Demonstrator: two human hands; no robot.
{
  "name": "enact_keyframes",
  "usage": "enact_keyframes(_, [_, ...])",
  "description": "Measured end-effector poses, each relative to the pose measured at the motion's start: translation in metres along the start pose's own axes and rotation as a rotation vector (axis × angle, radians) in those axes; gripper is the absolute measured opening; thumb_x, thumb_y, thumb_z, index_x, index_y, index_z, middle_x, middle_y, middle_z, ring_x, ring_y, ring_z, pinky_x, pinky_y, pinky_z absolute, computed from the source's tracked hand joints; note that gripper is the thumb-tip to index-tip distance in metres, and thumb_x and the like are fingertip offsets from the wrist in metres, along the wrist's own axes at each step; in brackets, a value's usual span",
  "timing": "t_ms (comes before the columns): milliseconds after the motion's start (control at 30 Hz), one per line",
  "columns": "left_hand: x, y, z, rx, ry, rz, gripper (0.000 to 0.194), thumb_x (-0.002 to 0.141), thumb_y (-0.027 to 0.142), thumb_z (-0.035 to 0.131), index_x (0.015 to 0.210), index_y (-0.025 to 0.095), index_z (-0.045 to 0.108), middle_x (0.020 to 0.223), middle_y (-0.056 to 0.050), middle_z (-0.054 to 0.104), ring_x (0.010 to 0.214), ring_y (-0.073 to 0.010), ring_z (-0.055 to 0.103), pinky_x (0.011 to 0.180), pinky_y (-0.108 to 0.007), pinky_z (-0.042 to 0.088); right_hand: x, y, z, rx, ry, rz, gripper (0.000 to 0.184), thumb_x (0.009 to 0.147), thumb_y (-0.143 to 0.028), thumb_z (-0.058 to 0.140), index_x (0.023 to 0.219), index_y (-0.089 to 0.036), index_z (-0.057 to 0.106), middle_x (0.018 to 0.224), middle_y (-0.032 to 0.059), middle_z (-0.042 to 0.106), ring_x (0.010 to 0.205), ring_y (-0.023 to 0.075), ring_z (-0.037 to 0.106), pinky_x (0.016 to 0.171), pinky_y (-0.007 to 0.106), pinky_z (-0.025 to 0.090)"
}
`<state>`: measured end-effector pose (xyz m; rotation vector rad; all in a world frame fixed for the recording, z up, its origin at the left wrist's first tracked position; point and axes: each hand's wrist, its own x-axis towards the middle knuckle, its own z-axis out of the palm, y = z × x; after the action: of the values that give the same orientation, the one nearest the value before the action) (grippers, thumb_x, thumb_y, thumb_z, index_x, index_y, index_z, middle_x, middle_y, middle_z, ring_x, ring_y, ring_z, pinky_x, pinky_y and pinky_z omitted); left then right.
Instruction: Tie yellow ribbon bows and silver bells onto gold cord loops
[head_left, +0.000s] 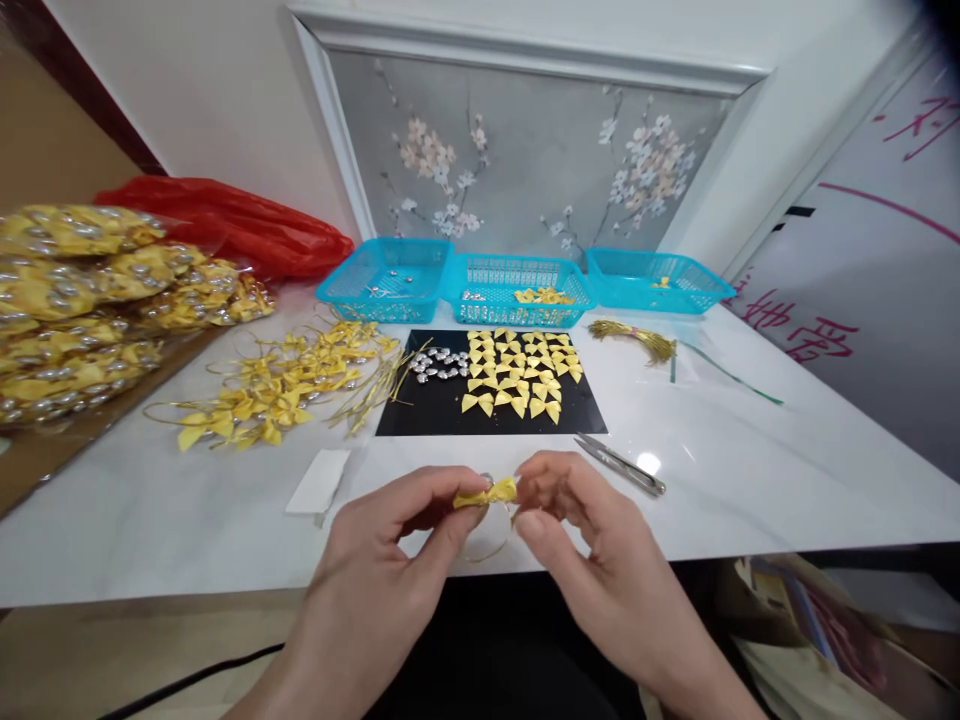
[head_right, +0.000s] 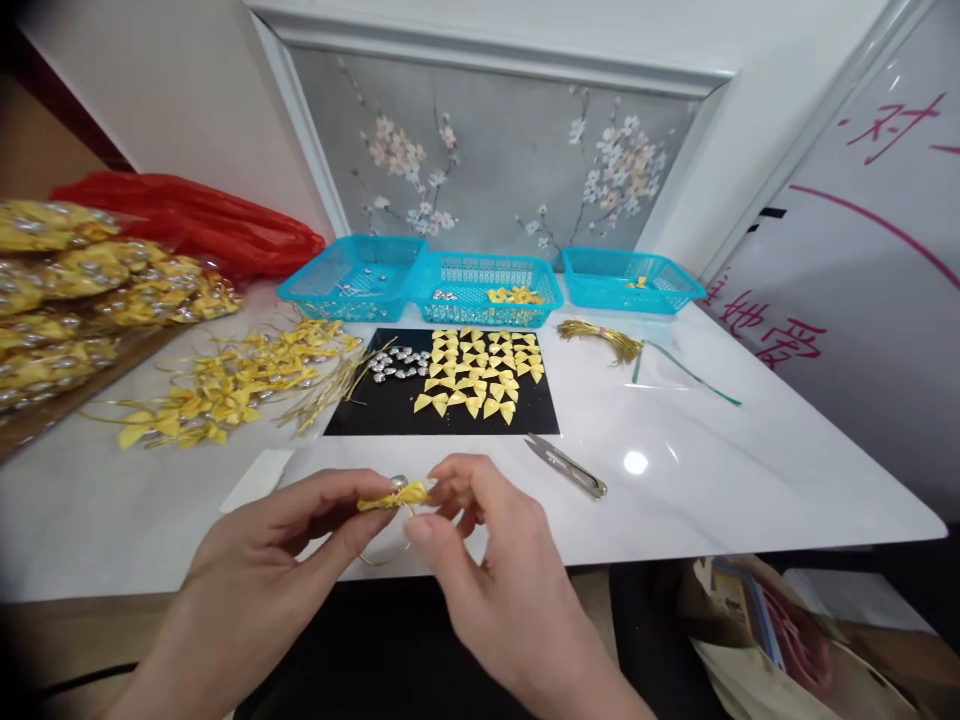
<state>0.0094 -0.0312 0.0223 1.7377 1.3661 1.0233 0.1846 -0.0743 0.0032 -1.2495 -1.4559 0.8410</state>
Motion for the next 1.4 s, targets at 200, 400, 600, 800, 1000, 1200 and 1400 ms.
enact_keyframes(200, [-0.003, -0.002, 0.0, 0.048, 0.001, 0.001, 0.017, 0.078, 0.029, 0.072, 0.094, 0.03, 0.077, 0.089, 0.001, 0.082, 0.076, -0.0211, 0.075, 0.071, -0.028, 0.06, 0.004, -0.007, 0.014, -0.137, 0.13, -0.181, 0.014, 0.094, -0.015, 0.054, 0.085, -0.021, 0.063, 0.076, -0.0026, 0.065, 0.069, 0.0101, 0.059, 0.065, 0.019, 0.047])
enact_keyframes(400, [-0.004, 0.001, -0.003, -0.042, -0.047, 0.002, 0.006, 0.079, 0.027, 0.07, 0.081, 0.027, 0.076, 0.077, 0.002, 0.078, 0.066, -0.0176, 0.07, 0.066, -0.025, 0.057, -0.001, -0.004, 0.02, -0.183, 0.213, -0.201, 0.014, 0.094, -0.017, 0.054, 0.083, -0.019, 0.063, 0.071, -0.0014, 0.064, 0.062, 0.0112, 0.057, 0.06, 0.02, 0.046])
enact_keyframes(600, [0.003, 0.007, -0.008, -0.302, -0.314, -0.155, 0.012, 0.083, 0.029, 0.069, 0.074, 0.023, 0.073, 0.067, 0.002, 0.072, 0.066, -0.0148, 0.067, 0.062, -0.02, 0.054, 0.003, -0.007, 0.016, 0.104, -0.006, 0.144, 0.041, 0.1, -0.044, 0.046, 0.067, -0.02, 0.048, 0.053, -0.0053, 0.047, 0.048, 0.0086, 0.041, 0.046, 0.019, 0.036])
enact_keyframes(800, [0.001, 0.007, -0.013, -0.335, -0.311, -0.176, 0.009, 0.085, 0.03, 0.072, 0.081, 0.024, 0.076, 0.069, 0.004, 0.071, 0.068, -0.0122, 0.066, 0.065, -0.017, 0.052, 0.003, -0.007, 0.01, 0.064, -0.063, 0.164, 0.034, 0.098, -0.044, 0.05, 0.078, -0.018, 0.058, 0.062, -0.0047, 0.043, 0.055, 0.0091, 0.036, 0.049, 0.02, 0.033])
enact_keyframes(1000, [0.001, -0.008, -0.016, -0.602, -0.322, -0.266, 0.03, 0.092, 0.051, 0.06, 0.094, 0.026, 0.077, 0.093, -0.001, 0.075, 0.082, -0.0183, 0.071, 0.078, -0.03, 0.062, 0.001, -0.008, 0.01, 0.076, -0.038, 0.147, 0.038, 0.099, -0.043, 0.048, 0.07, -0.018, 0.051, 0.059, -0.0057, 0.036, 0.054, 0.0088, 0.029, 0.046, 0.022, 0.026])
enact_keyframes(1200, [-0.003, -0.008, -0.015, -0.499, -0.368, -0.121, 0.023, 0.085, 0.029, 0.075, 0.107, 0.032, 0.073, 0.101, 0.001, 0.076, 0.091, -0.0175, 0.07, 0.079, -0.023, 0.059, 0.0, -0.008, 0.012, 0.1, -0.057, 0.145, 0.037, 0.1, -0.042, 0.048, 0.071, -0.018, 0.051, 0.06, -0.0062, 0.036, 0.054, 0.0086, 0.029, 0.047, 0.021, 0.026])
enact_keyframes(1400, [-0.003, -0.005, -0.008, -0.386, -0.309, -0.084, 0.009, 0.084, 0.023, 0.072, 0.09, 0.029, 0.075, 0.08, 0.004, 0.074, 0.074, -0.0124, 0.067, 0.067, -0.017, 0.055, -0.004, -0.005, 0.014, 0.077, -0.091, 0.089, 0.03, 0.101, -0.037, 0.046, 0.078, -0.02, 0.055, 0.061, -0.0057, 0.045, 0.055, 0.009, 0.039, 0.05, 0.02, 0.035])
